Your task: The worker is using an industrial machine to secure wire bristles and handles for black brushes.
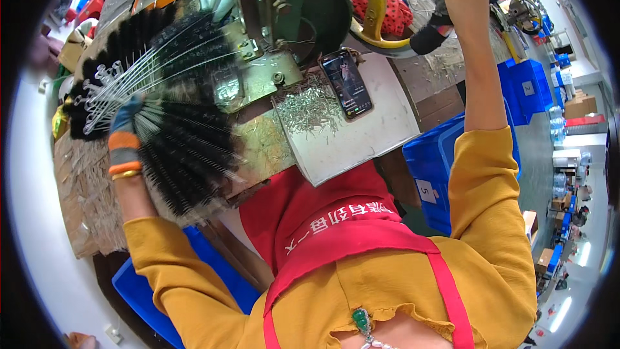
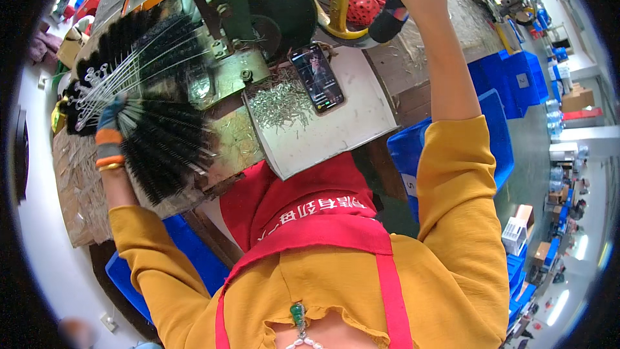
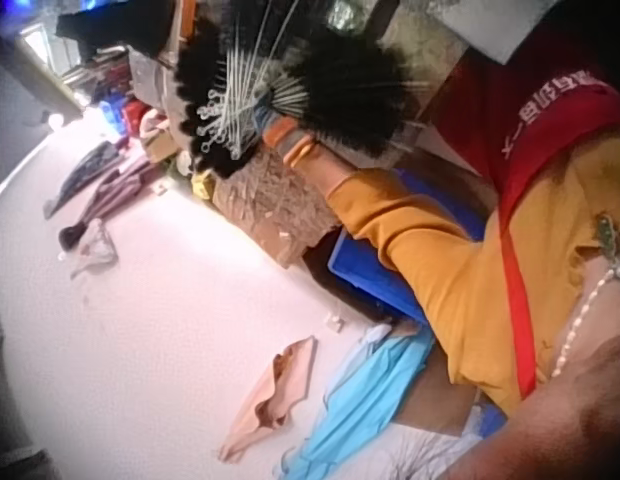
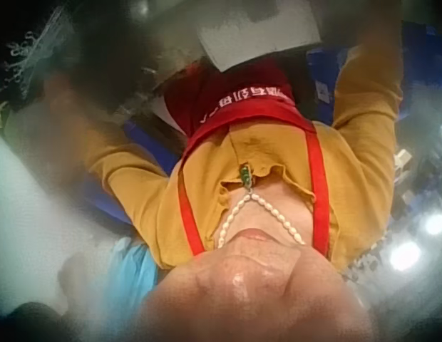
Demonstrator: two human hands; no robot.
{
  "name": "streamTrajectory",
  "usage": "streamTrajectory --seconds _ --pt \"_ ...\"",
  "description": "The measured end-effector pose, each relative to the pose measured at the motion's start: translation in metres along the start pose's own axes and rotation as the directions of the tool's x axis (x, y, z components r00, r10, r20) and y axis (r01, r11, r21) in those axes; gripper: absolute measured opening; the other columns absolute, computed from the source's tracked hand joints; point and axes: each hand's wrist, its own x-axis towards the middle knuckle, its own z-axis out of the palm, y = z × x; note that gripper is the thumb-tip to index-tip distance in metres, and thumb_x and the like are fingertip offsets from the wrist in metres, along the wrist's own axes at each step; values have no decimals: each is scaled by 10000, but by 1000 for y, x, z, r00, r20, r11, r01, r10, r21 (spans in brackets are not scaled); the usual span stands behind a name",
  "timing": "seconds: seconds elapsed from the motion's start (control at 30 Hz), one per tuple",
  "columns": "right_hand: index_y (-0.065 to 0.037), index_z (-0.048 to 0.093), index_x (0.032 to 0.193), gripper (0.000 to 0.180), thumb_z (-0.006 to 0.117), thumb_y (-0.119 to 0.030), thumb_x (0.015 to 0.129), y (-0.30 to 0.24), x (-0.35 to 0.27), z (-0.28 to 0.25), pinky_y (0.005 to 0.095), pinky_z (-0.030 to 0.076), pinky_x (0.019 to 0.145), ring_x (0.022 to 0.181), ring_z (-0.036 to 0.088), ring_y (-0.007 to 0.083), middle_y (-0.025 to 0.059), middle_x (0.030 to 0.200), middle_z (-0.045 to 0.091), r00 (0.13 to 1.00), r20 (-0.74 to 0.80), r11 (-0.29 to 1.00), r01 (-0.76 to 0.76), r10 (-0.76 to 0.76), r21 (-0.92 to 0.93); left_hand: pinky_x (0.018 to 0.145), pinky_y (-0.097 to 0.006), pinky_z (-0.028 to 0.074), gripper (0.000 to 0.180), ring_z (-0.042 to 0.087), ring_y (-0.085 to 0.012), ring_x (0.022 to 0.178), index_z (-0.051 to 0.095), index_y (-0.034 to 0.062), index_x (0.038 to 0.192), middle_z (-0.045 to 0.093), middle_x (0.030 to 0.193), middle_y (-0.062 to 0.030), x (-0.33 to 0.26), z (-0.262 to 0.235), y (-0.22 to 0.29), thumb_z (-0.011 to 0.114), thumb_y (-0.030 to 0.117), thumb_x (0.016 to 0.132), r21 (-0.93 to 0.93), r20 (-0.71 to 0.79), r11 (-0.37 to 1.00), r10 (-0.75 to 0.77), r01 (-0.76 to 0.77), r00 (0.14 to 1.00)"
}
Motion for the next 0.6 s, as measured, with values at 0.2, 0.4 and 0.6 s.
streamTrajectory --seconds 0.2,0.4,0.6 --pt "13 513 1006 352 581 -114 684 -5 -39 4 316 425 762 792 551 236 136 851 575 985 -48 969 -154 166 191 697 -289 500 312 588 -151 750 616 41 1011 622 948 -37 2 -56 13 615 302 839 -27 -24 995 -99 98 995" --pt "16 412 1098 428 612 -95 736 1 -105 35 285 431 731 758 530 170 97 846 537 915 -199 842 -216 351 494 695 -296 507 369 594 -151 766 591 22 1067 620 986 -53 10 -78 4 629 303 831 63 -105 998 -1 8 995" --pt "23 388 1093 417 613 -77 756 28 -97 36 273 433 718 750 521 134 79 845 543 958 -160 873 -138 237 467 664 -309 540 281 633 -199 747 596 -6 1008 641 932 -111 -57 -20 23 648 189 812 -256 -79 955 138 -153 987"
